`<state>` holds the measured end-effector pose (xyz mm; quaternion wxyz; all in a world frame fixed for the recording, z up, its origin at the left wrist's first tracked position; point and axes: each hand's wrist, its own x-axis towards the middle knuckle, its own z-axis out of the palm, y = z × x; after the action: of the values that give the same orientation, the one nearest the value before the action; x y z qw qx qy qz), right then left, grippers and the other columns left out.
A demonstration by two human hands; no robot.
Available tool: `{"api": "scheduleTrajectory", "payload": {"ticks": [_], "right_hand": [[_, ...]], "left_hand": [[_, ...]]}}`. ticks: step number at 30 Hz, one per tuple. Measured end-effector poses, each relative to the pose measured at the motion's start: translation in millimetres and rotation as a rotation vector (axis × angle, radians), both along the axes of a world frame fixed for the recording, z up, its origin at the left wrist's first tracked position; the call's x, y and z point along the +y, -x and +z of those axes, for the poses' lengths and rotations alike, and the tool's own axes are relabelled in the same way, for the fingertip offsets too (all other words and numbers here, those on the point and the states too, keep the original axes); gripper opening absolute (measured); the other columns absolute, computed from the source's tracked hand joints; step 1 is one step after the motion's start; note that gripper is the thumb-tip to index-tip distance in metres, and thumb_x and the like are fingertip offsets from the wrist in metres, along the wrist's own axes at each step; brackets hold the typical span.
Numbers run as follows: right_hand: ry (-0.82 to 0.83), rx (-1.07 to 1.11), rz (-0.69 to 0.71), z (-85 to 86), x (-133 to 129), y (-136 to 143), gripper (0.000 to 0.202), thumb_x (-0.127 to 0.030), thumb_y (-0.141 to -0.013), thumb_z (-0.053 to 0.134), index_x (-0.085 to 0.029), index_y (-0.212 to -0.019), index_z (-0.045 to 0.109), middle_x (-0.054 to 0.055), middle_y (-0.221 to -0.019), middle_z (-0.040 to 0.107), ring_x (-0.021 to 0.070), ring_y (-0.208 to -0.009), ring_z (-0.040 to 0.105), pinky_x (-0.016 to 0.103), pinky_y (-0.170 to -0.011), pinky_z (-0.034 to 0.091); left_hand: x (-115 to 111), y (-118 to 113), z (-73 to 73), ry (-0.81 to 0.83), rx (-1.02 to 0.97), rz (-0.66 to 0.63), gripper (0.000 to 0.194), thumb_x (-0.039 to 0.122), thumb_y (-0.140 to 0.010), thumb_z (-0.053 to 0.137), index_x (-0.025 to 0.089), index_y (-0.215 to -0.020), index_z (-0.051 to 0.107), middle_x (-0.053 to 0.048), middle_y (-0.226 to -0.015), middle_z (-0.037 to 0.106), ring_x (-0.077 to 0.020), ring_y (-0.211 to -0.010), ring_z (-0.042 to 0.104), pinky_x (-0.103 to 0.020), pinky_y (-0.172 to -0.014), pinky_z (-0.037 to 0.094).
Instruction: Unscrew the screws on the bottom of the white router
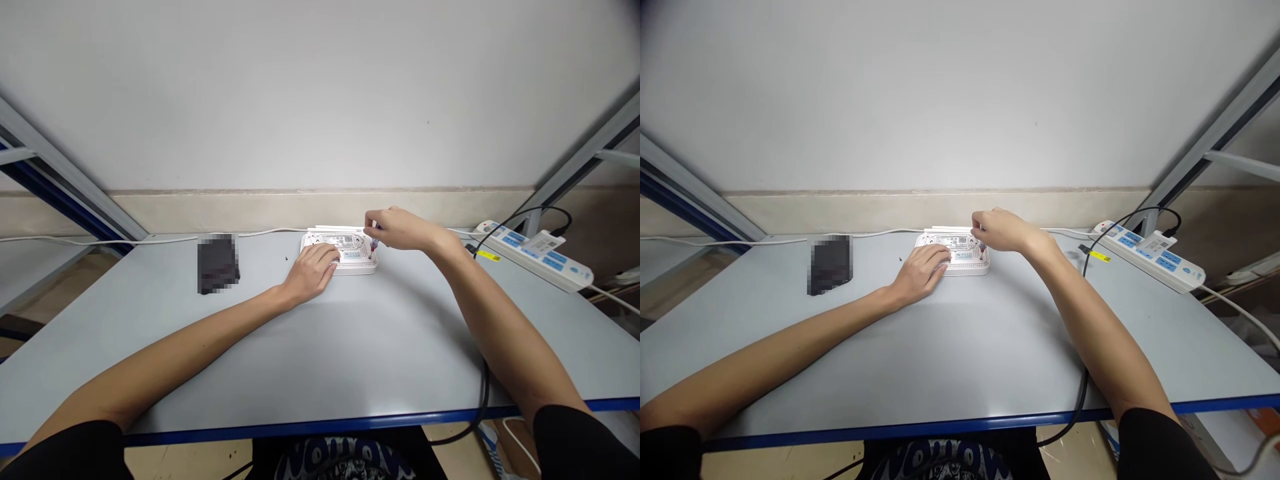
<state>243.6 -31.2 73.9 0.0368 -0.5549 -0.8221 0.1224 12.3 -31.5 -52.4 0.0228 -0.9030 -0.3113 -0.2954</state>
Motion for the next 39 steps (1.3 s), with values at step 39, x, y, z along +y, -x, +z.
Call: {"api": "scheduleTrajectory", "payload": {"ticks": [39], "right_hand": [[-0.175,-0.245,0.014,-8.6,5,5,0.032,-0.023,-0.096,0.03,-0.017,-0.093,0.061,0.011,-0.081,0.069,0.0222,-0.075,0.059,0.029,-0.058,0.031]], "left_hand": [[1,0,-0.5,-0.009,0.003,0.006,0.023,0.019,-0.094,0.04,0.018,-0.111,0.056,-0.008,-0.116,0.061,-0.0227,-0.113,0.053,-0.039,-0.096,0.039]]}}
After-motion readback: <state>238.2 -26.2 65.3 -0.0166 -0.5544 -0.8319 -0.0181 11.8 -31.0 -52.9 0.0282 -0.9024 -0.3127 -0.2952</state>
